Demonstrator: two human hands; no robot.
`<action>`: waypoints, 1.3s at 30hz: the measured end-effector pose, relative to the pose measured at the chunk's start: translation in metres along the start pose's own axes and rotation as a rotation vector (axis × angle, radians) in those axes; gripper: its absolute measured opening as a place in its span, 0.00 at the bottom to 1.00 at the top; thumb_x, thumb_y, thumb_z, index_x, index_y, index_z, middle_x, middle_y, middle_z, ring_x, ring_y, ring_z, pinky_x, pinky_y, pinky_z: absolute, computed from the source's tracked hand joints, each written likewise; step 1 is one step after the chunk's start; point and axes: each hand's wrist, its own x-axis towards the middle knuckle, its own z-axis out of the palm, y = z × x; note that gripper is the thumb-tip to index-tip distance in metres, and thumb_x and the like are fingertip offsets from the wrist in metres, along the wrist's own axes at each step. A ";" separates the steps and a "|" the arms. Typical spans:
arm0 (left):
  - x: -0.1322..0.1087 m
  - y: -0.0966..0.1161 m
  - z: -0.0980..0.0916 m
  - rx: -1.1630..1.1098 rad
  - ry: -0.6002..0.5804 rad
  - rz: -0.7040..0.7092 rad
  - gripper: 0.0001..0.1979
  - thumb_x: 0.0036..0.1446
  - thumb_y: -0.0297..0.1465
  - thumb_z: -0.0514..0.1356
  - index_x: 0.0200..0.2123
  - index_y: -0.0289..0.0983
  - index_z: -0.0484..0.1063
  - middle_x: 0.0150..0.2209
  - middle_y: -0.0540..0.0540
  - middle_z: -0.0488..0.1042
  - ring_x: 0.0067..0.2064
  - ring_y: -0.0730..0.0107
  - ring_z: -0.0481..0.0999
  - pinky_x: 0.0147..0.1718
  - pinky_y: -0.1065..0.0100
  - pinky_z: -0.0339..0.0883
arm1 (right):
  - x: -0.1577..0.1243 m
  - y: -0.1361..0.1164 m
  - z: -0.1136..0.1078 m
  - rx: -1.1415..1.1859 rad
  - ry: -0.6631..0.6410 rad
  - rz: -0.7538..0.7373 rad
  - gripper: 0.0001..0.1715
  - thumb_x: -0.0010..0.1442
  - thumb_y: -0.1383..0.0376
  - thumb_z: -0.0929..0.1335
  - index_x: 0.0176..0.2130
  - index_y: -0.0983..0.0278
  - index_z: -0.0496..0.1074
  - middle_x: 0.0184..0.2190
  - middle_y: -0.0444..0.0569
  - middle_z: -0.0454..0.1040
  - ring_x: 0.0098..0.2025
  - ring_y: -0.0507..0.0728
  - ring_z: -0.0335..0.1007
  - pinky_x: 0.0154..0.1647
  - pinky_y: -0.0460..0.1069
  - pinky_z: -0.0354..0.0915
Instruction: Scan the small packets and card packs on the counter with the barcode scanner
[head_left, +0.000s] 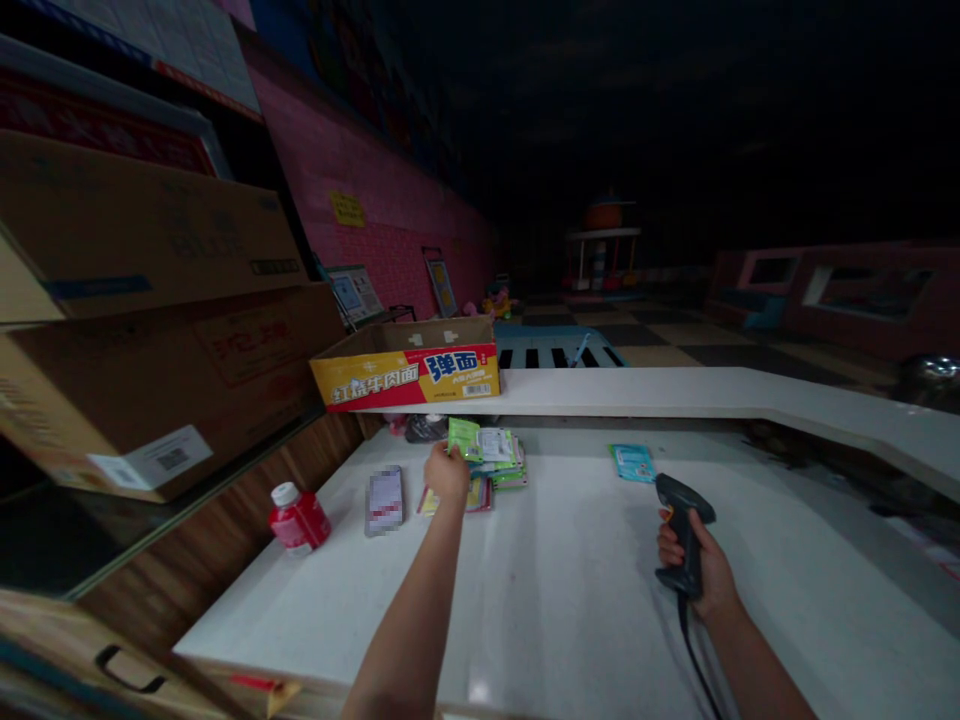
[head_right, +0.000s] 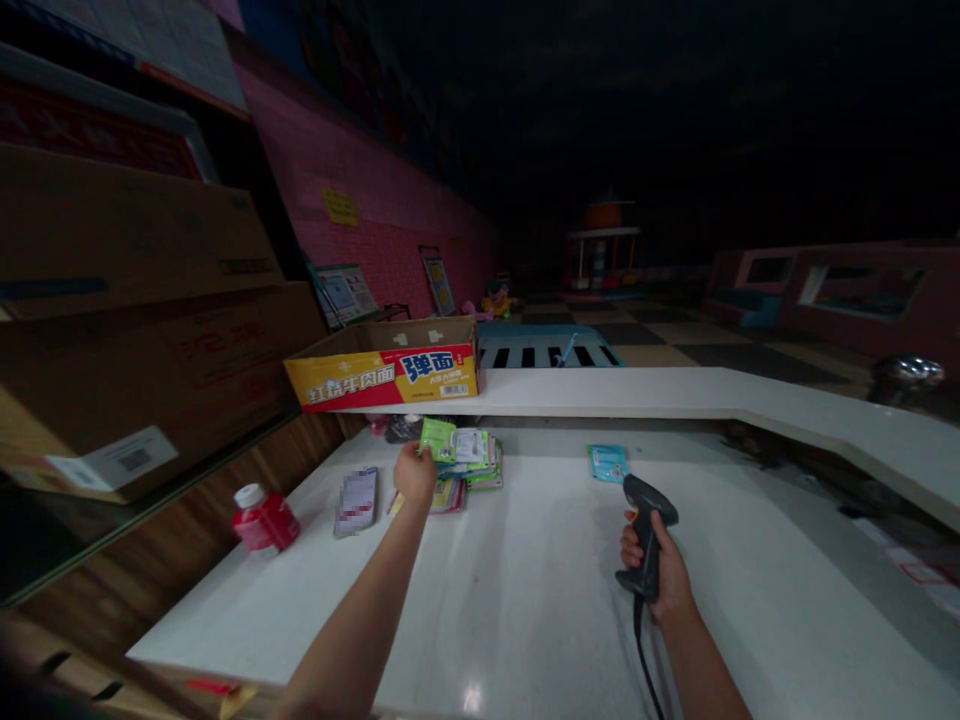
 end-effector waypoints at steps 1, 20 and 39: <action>-0.001 0.000 0.000 0.045 0.005 0.010 0.15 0.60 0.34 0.54 0.46 0.37 0.75 0.41 0.35 0.78 0.46 0.48 0.75 0.41 0.58 0.64 | 0.000 0.000 0.000 0.007 0.000 0.001 0.22 0.47 0.55 0.77 0.36 0.65 0.71 0.21 0.39 0.61 0.17 0.46 0.54 0.13 0.41 0.57; -0.098 0.077 0.054 -0.083 -0.227 0.756 0.14 0.60 0.29 0.55 0.48 0.40 0.72 0.52 0.41 0.68 0.55 0.56 0.63 0.56 0.56 0.55 | -0.002 -0.005 0.008 0.023 0.014 -0.060 0.24 0.46 0.53 0.76 0.35 0.64 0.70 0.20 0.37 0.60 0.17 0.45 0.52 0.14 0.40 0.54; -0.183 0.175 0.196 0.163 -0.576 0.310 0.34 0.39 0.47 0.71 0.47 0.34 0.69 0.45 0.33 0.77 0.50 0.48 0.74 0.45 0.59 0.65 | 0.011 -0.011 0.001 0.217 0.064 -0.111 0.22 0.49 0.52 0.75 0.36 0.62 0.69 0.22 0.37 0.60 0.18 0.46 0.53 0.15 0.40 0.57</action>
